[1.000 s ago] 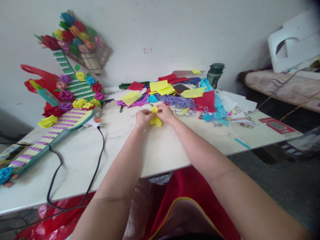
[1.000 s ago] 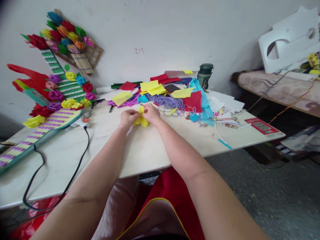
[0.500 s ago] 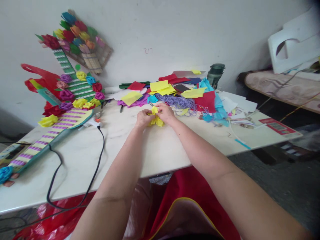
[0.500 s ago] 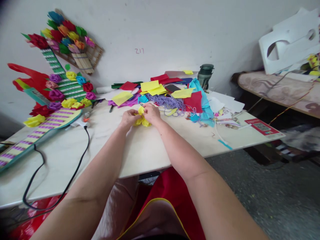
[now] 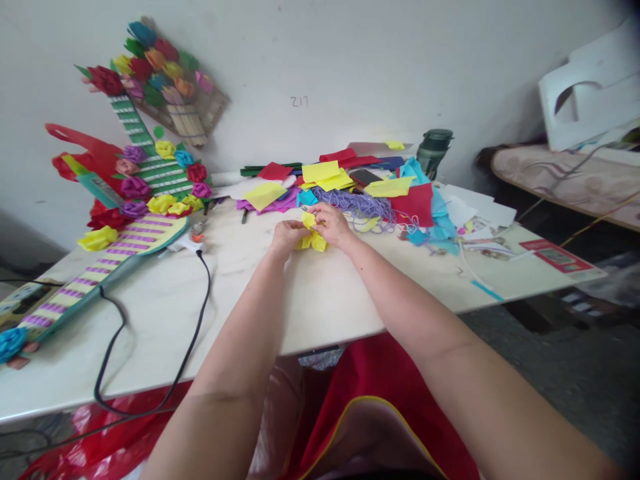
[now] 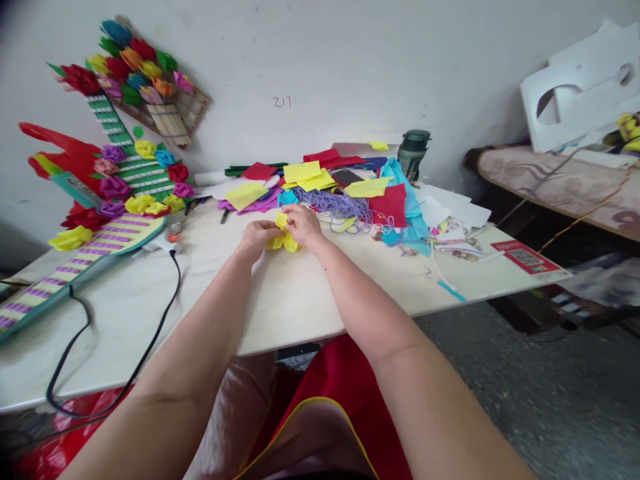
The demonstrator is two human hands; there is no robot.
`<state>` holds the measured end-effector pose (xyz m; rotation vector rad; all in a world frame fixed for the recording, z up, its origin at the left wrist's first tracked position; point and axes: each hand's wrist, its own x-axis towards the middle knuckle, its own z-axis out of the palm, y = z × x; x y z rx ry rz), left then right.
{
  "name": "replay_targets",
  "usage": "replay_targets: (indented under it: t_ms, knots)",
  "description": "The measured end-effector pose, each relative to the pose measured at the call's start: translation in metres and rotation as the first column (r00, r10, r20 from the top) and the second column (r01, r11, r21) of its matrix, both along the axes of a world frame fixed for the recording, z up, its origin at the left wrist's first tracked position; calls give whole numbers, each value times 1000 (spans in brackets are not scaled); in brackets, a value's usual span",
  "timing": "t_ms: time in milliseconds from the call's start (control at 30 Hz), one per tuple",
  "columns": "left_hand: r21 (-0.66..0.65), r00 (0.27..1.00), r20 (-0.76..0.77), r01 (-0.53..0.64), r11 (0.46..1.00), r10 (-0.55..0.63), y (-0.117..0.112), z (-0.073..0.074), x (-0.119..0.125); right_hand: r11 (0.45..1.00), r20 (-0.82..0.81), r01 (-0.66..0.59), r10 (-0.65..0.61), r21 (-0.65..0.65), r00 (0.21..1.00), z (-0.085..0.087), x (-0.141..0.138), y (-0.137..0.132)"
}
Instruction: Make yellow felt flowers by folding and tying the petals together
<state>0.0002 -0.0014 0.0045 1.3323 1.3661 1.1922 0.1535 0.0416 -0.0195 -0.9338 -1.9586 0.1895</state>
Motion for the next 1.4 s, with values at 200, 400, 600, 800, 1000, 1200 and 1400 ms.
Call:
replay_targets:
  t_ms: [200,400,600,800,1000,1200,1400]
  knots:
    - [7,998,-61,-13,1000,13,-1,0,0,999,68,-28,25,42,997,-4,3,5]
    - [51,992,-115,-40,998,45,6,-6,-1,997,112,69,-67,-20,992,-3,1,1]
    - [26,993,-113,-26,999,29,6,-6,1,994,194,101,-91,-44,977,4,1,-5]
    - [10,995,-102,-2,1000,3,5,-6,1,997,201,74,-69,-19,977,2,4,-1]
    - [70,976,-218,-5,998,20,4,-3,2,996,220,79,-67,-45,973,2,5,0]
    - [40,981,-181,-66,997,73,0,4,6,998,188,66,-65,-2,980,2,3,-2]
    - [-15,996,-37,-78,997,77,-2,6,4,998,144,8,-17,68,989,4,4,-4]
